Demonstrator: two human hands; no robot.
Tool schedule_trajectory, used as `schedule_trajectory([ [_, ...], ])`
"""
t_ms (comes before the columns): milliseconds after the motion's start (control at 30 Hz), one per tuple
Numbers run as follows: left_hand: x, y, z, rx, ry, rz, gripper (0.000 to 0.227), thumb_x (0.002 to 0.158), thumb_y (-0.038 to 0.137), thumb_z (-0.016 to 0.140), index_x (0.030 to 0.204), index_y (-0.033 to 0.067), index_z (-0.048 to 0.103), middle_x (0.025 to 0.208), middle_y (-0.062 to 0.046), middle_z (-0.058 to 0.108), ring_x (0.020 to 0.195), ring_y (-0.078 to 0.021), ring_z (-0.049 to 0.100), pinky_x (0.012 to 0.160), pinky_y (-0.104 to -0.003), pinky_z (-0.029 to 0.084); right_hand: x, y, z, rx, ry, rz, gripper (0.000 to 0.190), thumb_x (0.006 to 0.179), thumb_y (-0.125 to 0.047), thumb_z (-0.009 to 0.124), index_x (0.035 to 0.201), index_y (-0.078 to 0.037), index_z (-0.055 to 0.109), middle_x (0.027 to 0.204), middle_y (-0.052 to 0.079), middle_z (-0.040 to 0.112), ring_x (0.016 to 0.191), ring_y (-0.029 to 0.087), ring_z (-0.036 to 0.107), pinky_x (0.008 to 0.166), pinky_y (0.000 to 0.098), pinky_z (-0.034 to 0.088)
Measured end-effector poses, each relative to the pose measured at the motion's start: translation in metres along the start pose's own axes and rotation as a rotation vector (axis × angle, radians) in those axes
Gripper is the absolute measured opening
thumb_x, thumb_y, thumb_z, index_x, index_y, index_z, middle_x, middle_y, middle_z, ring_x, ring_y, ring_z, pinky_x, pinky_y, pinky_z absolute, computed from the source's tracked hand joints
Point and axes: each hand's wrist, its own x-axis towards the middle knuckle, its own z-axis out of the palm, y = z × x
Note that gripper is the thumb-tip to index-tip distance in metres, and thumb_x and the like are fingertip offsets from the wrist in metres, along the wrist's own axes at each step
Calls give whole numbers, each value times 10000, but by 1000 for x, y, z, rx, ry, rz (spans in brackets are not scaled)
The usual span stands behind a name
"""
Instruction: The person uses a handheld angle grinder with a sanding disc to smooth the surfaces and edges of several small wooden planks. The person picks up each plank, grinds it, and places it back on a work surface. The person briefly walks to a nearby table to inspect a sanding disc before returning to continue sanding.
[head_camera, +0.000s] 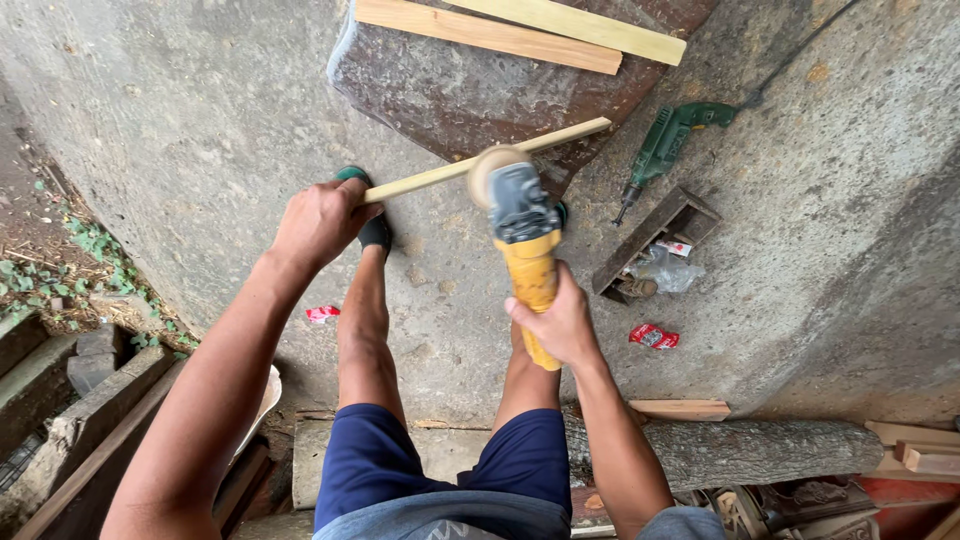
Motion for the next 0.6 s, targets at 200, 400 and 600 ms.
schedule_trajectory([
  [200, 3, -10, 9, -23, -82, -36, 310, 930, 342, 745, 895, 40, 686, 750, -212, 679, 728, -421, 679, 664, -527, 543, 4, -24, 38, -181, -91, -46, 577, 733, -243, 880, 1182, -34, 586, 1040, 144, 734, 930, 262, 730, 848, 426, 603],
  [400, 8, -11, 4, -129, -188, -79, 317, 909, 348, 754, 915, 33, 713, 782, -227, 696, 753, -415, 689, 687, -522, 546, 5, -13, 45, -115, -119, -8, 550, 756, -231, 859, 1198, -53, 586, 1029, 117, 738, 930, 228, 738, 856, 407, 603],
  [600, 11, -9, -1, -119, -239, -127, 293, 931, 348, 731, 928, 56, 710, 777, -188, 714, 718, -367, 720, 682, -494, 567, 19, 16, -10, 131, 19, 85, 458, 818, -112, 787, 1213, -34, 568, 1063, 86, 713, 941, 200, 723, 866, 364, 622],
])
